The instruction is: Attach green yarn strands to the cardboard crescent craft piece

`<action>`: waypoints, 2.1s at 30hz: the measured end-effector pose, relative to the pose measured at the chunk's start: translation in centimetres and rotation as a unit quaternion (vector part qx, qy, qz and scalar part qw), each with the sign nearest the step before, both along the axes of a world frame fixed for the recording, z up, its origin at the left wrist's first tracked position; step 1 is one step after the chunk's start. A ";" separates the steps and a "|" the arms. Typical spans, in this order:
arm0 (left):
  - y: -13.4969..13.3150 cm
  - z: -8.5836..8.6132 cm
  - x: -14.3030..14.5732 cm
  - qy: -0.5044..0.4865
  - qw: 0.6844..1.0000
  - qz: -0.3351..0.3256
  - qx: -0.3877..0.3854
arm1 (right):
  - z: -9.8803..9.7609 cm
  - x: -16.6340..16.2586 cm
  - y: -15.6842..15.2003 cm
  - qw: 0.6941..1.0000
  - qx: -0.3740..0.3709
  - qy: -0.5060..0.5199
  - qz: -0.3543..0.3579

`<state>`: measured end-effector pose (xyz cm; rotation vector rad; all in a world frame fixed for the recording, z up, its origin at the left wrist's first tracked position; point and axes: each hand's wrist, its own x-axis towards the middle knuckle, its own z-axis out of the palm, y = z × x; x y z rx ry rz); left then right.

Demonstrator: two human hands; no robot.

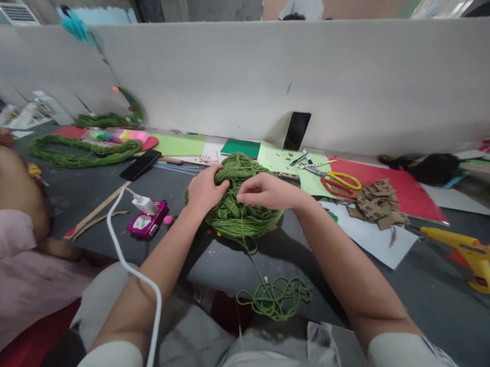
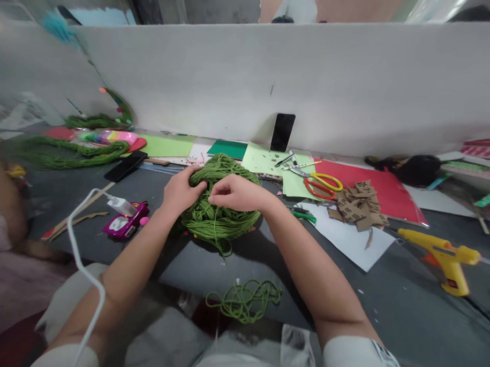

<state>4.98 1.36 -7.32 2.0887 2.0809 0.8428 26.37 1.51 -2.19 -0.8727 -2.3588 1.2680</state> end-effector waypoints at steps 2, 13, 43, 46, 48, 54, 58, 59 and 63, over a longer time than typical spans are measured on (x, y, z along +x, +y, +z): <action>0.1 0.1 0.2 -0.008 1.000 0.006 0.005 | 0.2 0.2 0.0 1.000 -0.008 0.005 0.001; 0.6 1.0 0.6 -0.023 0.999 0.033 -0.020 | 1.0 1.1 0.2 0.997 0.017 -0.071 -0.036; 0.8 1.6 -0.4 -0.080 0.996 -0.031 0.030 | -4.7 -2.6 2.5 0.973 0.121 -0.083 -0.180; 0.8 1.5 -0.5 -0.085 0.995 -0.034 0.031 | -4.7 -2.2 2.7 0.976 0.103 -0.069 -0.177; 0.8 1.5 -0.5 -0.084 0.995 -0.035 0.032 | -4.7 -2.1 2.8 0.979 0.082 -0.056 -0.176; 0.7 1.6 -0.6 -0.083 0.995 -0.032 0.035 | -4.1 -1.1 3.0 0.981 0.053 -0.052 -0.178; 0.5 1.7 -0.4 -0.085 0.995 -0.036 0.034 | -3.4 -0.6 2.7 0.983 0.033 -0.056 -0.171; 0.4 1.8 -0.3 -0.085 0.995 -0.037 0.031 | -3.3 -0.6 2.6 0.983 0.037 -0.056 -0.169; 0.4 1.9 0.2 -0.092 0.994 -0.045 0.033 | -3.6 -1.4 2.4 0.982 0.074 -0.053 -0.166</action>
